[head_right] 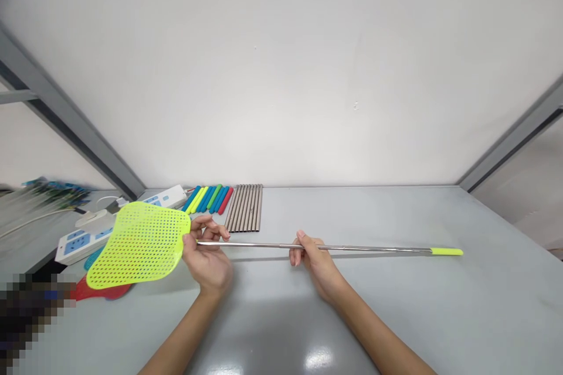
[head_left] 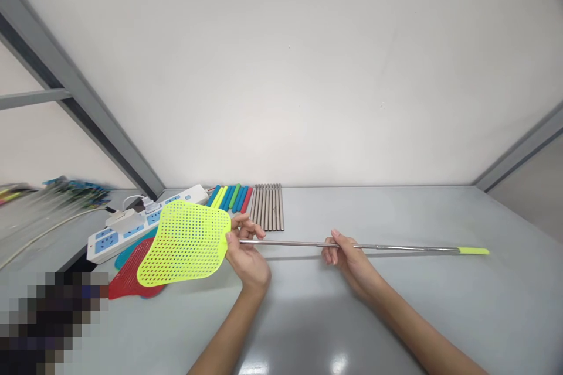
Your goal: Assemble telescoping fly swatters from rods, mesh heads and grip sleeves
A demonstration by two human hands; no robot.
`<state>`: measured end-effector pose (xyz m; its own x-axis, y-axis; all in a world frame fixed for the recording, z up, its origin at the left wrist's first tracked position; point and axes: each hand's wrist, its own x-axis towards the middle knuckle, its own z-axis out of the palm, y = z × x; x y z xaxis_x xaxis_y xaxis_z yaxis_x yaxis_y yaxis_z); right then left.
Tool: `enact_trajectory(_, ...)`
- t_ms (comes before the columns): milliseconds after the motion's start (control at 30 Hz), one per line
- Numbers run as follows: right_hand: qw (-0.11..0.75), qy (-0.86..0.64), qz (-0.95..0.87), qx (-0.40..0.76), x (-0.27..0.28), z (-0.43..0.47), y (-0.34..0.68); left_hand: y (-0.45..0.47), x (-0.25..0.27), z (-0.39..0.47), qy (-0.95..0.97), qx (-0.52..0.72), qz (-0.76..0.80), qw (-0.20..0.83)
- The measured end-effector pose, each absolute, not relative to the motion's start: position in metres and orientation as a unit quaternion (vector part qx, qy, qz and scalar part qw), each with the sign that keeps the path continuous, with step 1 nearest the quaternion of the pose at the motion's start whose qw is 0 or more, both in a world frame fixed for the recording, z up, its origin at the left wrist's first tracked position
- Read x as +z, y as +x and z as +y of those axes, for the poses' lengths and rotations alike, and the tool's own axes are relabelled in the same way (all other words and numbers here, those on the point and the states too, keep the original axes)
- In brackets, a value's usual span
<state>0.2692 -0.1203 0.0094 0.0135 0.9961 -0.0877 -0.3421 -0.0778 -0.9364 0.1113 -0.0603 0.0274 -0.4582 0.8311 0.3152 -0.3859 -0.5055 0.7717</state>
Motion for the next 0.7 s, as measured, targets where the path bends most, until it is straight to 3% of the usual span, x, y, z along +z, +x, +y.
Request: enact_trajectory(700,0.603,-0.376,-0.308,0.632,-0.004,-0.119,0.274,0.126,0.010,-0.080,0.321,0.743,0.357,0.467)
